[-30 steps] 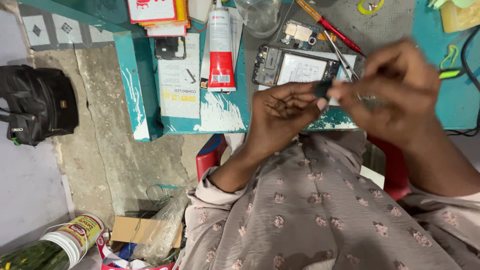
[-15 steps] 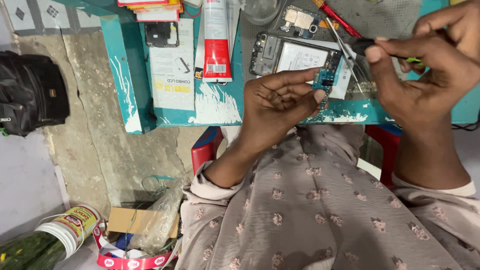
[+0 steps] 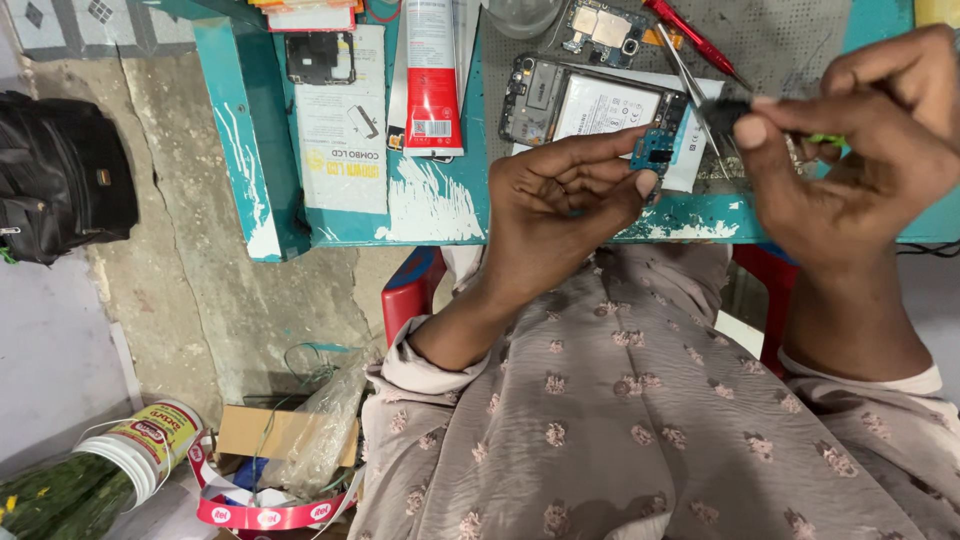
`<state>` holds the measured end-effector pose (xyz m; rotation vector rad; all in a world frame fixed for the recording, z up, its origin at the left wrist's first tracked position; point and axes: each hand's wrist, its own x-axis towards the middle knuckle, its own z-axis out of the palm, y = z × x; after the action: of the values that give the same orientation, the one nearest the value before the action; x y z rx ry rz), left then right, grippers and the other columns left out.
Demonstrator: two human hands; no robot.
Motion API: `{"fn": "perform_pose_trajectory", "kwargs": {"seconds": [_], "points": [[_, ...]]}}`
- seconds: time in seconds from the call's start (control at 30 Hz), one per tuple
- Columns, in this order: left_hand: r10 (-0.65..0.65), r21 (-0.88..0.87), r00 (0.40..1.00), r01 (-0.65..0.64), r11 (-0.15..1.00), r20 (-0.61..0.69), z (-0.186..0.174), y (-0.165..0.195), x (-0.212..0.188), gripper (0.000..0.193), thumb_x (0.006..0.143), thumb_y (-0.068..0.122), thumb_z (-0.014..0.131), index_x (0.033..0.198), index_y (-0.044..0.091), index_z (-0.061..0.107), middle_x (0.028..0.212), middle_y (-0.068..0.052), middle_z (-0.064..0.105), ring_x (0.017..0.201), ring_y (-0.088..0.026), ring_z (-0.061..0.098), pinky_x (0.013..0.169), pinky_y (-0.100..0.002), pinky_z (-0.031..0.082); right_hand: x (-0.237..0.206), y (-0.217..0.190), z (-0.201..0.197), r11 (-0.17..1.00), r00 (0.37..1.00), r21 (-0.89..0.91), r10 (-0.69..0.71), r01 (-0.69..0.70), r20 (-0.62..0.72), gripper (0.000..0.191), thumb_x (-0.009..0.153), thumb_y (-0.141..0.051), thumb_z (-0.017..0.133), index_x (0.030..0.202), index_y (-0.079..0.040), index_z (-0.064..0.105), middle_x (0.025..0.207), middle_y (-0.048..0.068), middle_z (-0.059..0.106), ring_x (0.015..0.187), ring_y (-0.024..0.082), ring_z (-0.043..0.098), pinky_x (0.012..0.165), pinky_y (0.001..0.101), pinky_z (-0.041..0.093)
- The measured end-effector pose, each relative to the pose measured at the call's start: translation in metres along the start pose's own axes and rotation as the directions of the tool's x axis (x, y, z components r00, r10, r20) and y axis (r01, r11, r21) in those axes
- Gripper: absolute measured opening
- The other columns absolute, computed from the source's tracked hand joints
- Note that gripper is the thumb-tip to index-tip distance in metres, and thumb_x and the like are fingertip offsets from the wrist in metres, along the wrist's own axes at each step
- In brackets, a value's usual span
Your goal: The person repairs a disassembled Samsung smartphone at a workbench. They pry at the phone body, use tweezers and a red tool to work on the internal board, lift out a small blue component, apply liquid to it from a bottle, and manipulate the small part with both hands.
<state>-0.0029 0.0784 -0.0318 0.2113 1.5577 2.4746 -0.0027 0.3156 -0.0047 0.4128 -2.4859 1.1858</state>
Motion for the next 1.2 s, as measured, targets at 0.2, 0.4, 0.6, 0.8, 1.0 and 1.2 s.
{"fn": "perform_pose_trajectory", "kwargs": {"seconds": [0.2,0.4,0.6,0.8,1.0,1.2], "points": [[-0.005,0.053,1.000,0.005,0.999,-0.003,0.003,0.002,-0.004,0.032,0.101,-0.011,0.072,0.131,-0.003,0.065,0.105,-0.012,0.077,0.096,-0.010,0.075,0.089,-0.023,0.063,0.002,-0.012,0.015,0.984,0.992,0.130,-0.123,0.126,-0.028,0.019,0.086,-0.002,0.088,0.097,0.006,0.076,0.098,0.014,0.053,0.066,0.012,0.050,0.055,0.0234,0.037],[-0.056,-0.121,0.998,0.059,0.991,0.032,0.000,-0.002,0.000,0.030,0.103,-0.009,0.074,0.132,-0.004,0.066,0.100,-0.012,0.078,0.086,-0.010,0.074,0.079,-0.023,0.062,-0.002,-0.011,0.013,0.991,0.999,0.136,0.018,-0.013,-0.036,0.019,0.094,-0.002,0.086,0.105,0.008,0.075,0.097,0.015,0.056,0.067,0.014,0.048,0.058,0.0231,0.040],[-0.171,-0.229,0.983,0.183,0.956,0.069,-0.002,-0.003,0.001,0.028,0.102,-0.006,0.074,0.129,-0.004,0.066,0.102,-0.013,0.077,0.089,-0.012,0.074,0.078,-0.027,0.065,-0.014,-0.009,0.013,0.969,0.992,0.216,0.126,-0.118,-0.026,0.020,0.098,-0.006,0.085,0.106,0.008,0.074,0.098,0.014,0.057,0.067,0.011,0.049,0.060,0.0215,0.039],[-0.075,-0.148,0.995,0.084,0.985,0.068,0.001,-0.001,0.000,0.029,0.104,-0.005,0.075,0.132,-0.002,0.067,0.101,-0.012,0.078,0.087,-0.010,0.074,0.079,-0.024,0.064,-0.006,-0.009,0.011,0.972,0.997,0.224,0.073,-0.069,-0.008,0.031,0.092,-0.012,0.089,0.111,0.007,0.073,0.099,0.013,0.058,0.066,0.009,0.049,0.057,0.0212,0.036],[0.079,0.137,0.997,-0.080,0.987,0.009,0.012,0.009,-0.007,0.032,0.105,-0.007,0.074,0.134,0.000,0.065,0.109,-0.011,0.077,0.098,-0.010,0.075,0.091,-0.024,0.065,-0.008,-0.030,0.017,0.980,0.999,0.197,0.022,-0.015,-0.036,0.031,0.087,-0.011,0.091,0.107,0.002,0.070,0.093,0.011,0.058,0.067,0.009,0.049,0.055,0.0220,0.034],[0.155,0.288,0.988,-0.154,0.945,0.020,0.016,0.020,-0.008,0.035,0.105,-0.005,0.073,0.137,0.003,0.063,0.113,-0.010,0.077,0.104,-0.010,0.075,0.096,-0.023,0.064,-0.006,-0.038,0.031,0.992,0.988,0.001,-0.123,0.123,-0.095,0.026,0.088,-0.003,0.092,0.106,0.002,0.073,0.090,0.013,0.061,0.068,0.014,0.054,0.052,0.0241,0.036]]}}
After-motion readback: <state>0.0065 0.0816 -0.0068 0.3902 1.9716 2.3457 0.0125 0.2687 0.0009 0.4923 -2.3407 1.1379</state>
